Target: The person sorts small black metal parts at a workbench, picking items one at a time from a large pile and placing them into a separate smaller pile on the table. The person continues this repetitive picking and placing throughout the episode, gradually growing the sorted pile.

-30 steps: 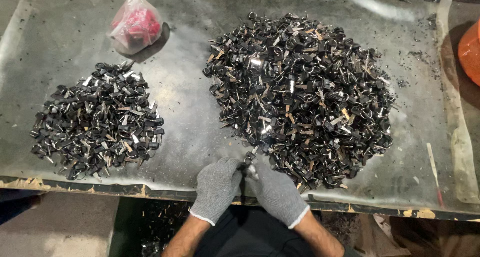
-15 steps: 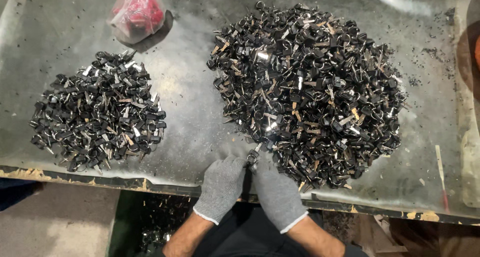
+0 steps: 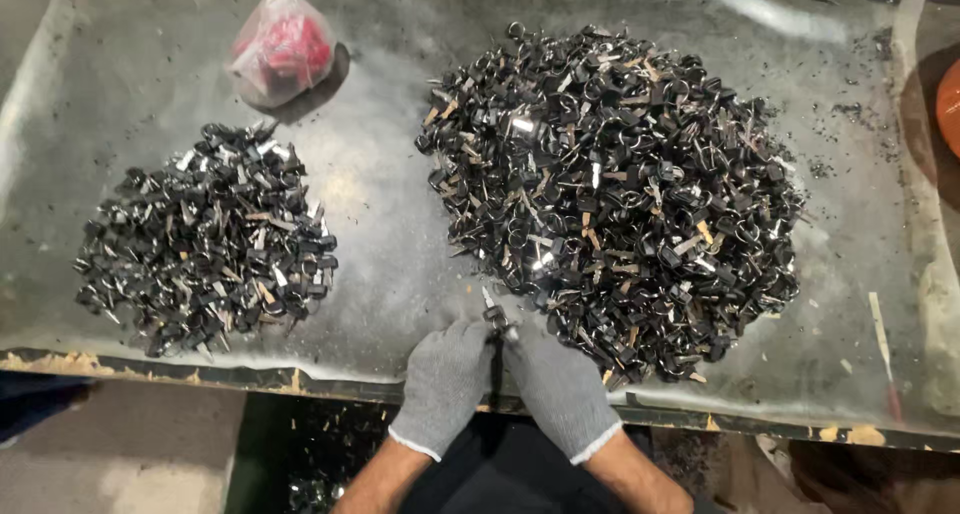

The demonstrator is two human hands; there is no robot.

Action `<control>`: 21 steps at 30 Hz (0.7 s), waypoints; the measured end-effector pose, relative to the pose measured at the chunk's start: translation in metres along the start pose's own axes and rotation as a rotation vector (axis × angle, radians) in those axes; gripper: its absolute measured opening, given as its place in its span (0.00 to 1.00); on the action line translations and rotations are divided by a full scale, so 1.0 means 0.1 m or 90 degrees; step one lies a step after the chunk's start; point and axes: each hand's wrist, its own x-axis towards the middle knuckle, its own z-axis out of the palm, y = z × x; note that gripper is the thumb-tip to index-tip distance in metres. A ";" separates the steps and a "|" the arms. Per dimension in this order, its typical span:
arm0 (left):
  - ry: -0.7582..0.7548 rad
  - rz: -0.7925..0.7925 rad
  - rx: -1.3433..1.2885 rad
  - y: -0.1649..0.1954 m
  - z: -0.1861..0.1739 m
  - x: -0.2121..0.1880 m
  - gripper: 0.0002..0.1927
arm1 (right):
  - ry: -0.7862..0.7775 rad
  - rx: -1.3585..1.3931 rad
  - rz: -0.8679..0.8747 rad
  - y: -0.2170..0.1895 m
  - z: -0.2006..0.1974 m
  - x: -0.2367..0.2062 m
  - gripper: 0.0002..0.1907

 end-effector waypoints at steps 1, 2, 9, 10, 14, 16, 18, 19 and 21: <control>0.019 -0.020 -0.021 0.00 -0.01 0.01 0.14 | -0.021 -0.010 0.002 -0.01 -0.01 -0.01 0.24; 0.039 -0.043 -0.043 0.01 -0.02 0.01 0.17 | -0.044 -0.023 0.002 -0.02 -0.01 -0.04 0.30; 0.064 0.046 -0.090 0.05 -0.12 -0.05 0.21 | 0.076 -0.038 -0.012 -0.16 0.06 -0.06 0.15; 0.062 0.042 -0.097 0.05 -0.12 -0.05 0.20 | 0.018 -0.008 -0.034 -0.12 0.04 -0.02 0.15; 0.050 -0.033 -0.124 0.02 -0.10 -0.03 0.21 | -0.107 0.158 -0.053 0.06 -0.08 0.17 0.19; 0.056 -0.067 -0.118 0.01 -0.07 -0.05 0.21 | -0.109 0.187 -0.011 0.07 -0.06 0.17 0.19; 0.093 -0.060 -0.088 0.02 -0.04 -0.09 0.18 | -0.091 0.128 0.041 0.02 0.00 0.10 0.19; 0.084 -0.035 -0.046 0.02 -0.03 -0.12 0.14 | -0.092 0.076 0.044 -0.01 0.05 0.04 0.23; 0.070 0.019 0.038 0.03 -0.02 -0.17 0.07 | -0.090 -0.033 0.043 -0.02 0.10 -0.05 0.35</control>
